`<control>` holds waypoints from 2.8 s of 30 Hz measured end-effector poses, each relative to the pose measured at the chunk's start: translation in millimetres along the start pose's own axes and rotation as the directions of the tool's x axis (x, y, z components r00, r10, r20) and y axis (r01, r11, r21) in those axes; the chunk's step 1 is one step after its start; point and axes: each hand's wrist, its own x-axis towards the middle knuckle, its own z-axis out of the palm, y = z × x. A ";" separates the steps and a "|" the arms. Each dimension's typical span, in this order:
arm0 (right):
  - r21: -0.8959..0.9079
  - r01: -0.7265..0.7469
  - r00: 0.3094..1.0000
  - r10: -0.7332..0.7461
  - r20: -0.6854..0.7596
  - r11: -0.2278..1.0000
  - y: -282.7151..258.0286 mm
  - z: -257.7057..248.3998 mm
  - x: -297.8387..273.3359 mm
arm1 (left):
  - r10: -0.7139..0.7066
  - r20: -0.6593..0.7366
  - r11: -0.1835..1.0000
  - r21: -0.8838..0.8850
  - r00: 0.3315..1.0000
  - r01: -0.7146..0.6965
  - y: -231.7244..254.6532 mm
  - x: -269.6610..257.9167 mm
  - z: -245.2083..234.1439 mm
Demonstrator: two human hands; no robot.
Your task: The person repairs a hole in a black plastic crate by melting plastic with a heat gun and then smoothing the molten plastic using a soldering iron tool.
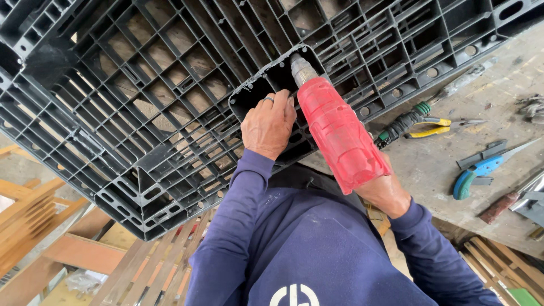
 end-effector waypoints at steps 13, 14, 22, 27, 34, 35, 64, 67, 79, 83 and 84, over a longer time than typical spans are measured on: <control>-0.655 0.370 0.922 -0.344 0.175 0.659 -9.6 -15.4 6.8 | -0.068 -0.099 0.979 -0.199 0.993 0.047 7.9 -25.4 2.1; -0.664 0.362 0.925 -0.341 0.168 0.654 -8.2 -16.6 6.3 | -0.069 -0.093 0.978 -0.201 0.993 0.049 7.4 -25.6 2.9; -0.687 0.392 0.907 -0.384 0.175 0.612 2.9 -14.3 3.3 | -0.057 -0.074 0.974 -0.225 0.996 0.039 3.3 -25.6 2.5; -0.619 0.319 0.942 -0.311 0.124 0.718 3.6 -18.5 1.3 | -0.052 -0.061 0.974 -0.225 0.997 0.037 3.5 -24.6 1.0; -0.521 0.258 0.957 -0.290 0.022 0.814 -6.8 -16.5 4.8 | -0.058 -0.055 0.975 -0.216 0.997 0.045 3.6 -24.9 1.7; -0.538 0.287 0.944 -0.329 0.019 0.792 -8.9 -16.6 5.9 | -0.060 -0.059 0.975 -0.216 0.996 0.046 3.9 -24.4 2.4; -0.440 0.292 0.954 -0.293 0.068 0.849 25.9 -23.1 -13.2 | -0.088 -0.075 0.959 -0.277 0.993 0.064 2.8 -24.0 1.1; -0.621 0.406 0.907 -0.380 0.183 0.670 35.1 -24.4 -12.3 | -0.080 -0.097 0.954 -0.297 0.992 0.048 2.1 -24.6 0.8; -0.384 0.300 0.954 -0.261 0.149 0.873 83.6 -25.3 -12.9 | -0.076 -0.124 0.958 -0.283 0.989 0.038 4.2 -22.9 1.2; 0.473 -0.191 0.954 0.050 0.296 0.860 112.1 -24.6 -12.0 | -0.071 -0.126 0.960 -0.278 0.990 0.033 4.3 -23.0 0.9; 0.859 -0.422 0.907 0.150 0.394 0.289 114.1 -24.8 -11.5 | -0.069 -0.128 0.960 -0.277 0.989 0.031 4.1 -22.9 1.0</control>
